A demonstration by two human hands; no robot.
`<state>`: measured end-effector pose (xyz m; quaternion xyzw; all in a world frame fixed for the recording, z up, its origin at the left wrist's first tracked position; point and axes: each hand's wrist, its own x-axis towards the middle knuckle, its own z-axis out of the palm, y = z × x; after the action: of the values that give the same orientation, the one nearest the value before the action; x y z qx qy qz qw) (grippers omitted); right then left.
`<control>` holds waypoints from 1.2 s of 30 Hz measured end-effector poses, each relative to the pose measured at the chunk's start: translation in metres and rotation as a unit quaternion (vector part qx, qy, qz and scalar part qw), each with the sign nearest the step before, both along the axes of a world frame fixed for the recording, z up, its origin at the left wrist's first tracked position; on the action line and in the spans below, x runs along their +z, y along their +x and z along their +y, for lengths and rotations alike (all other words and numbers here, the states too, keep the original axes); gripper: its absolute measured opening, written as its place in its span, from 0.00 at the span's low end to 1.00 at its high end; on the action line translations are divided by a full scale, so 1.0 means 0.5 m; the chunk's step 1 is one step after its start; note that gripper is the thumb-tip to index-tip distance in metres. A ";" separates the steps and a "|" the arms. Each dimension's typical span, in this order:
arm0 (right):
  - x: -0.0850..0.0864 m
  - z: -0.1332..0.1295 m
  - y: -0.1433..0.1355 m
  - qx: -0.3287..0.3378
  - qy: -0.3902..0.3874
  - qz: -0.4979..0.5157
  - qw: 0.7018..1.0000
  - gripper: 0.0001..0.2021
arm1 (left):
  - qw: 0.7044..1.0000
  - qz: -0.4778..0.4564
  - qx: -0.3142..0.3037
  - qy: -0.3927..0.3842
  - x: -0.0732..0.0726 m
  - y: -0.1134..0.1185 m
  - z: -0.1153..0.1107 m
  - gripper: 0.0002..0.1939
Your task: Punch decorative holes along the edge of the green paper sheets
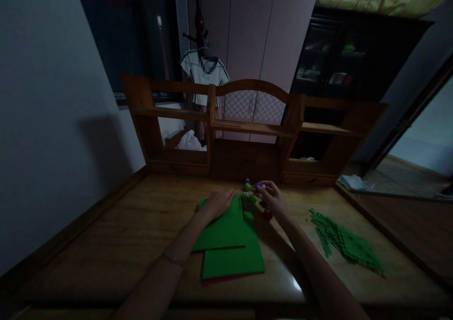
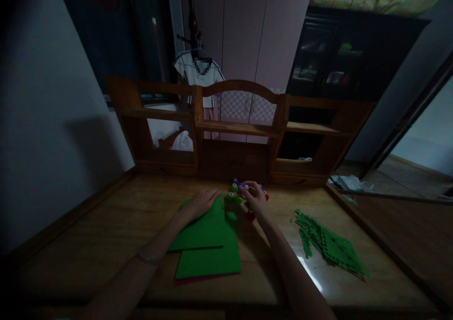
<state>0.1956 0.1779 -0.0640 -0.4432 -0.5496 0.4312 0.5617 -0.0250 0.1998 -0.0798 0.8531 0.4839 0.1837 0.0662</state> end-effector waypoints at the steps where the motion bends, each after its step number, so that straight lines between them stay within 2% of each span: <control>1: 0.002 -0.003 0.000 0.003 0.004 -0.004 1.000 0.21 | 1.000 -0.002 0.003 0.001 0.000 0.000 0.000 0.20; 6: 0.011 -0.014 -0.013 0.054 0.051 -0.057 0.996 0.20 | 1.000 -0.009 0.000 0.022 -0.004 0.000 0.001 0.21; 9: 0.009 -0.024 -0.031 0.072 0.043 -0.091 0.992 0.20 | 0.999 -0.007 -0.002 0.046 -0.005 0.000 0.004 0.21; 13: -0.008 -0.035 -0.056 0.050 0.014 -0.081 0.995 0.19 | 0.998 0.001 0.025 0.063 0.000 -0.002 0.008 0.21; 17: -0.024 -0.035 -0.067 0.061 0.003 -0.031 0.998 0.20 | 0.996 0.014 0.067 0.053 0.009 -0.003 0.009 0.21; 22: -0.026 -0.028 -0.064 0.043 -0.029 -0.008 0.999 0.22 | 0.994 0.008 0.093 0.061 0.023 -0.001 0.002 0.21; 27: -0.016 -0.029 -0.059 0.041 -0.044 0.028 0.998 0.20 | 0.992 0.004 0.086 0.095 0.034 0.002 -0.006 0.22; 31: -0.014 -0.024 -0.054 0.039 -0.070 0.059 0.995 0.19 | 0.992 0.008 0.092 0.082 0.037 0.005 -0.008 0.21; 36: -0.017 -0.017 -0.041 -0.005 -0.094 0.017 0.995 0.24 | 0.993 0.000 0.086 0.081 0.038 0.005 -0.011 0.21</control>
<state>0.1751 0.1694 -0.0724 -0.4890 -0.4949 0.4858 0.5291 -0.0228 0.1942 -0.0610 0.8110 0.5385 0.2277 -0.0193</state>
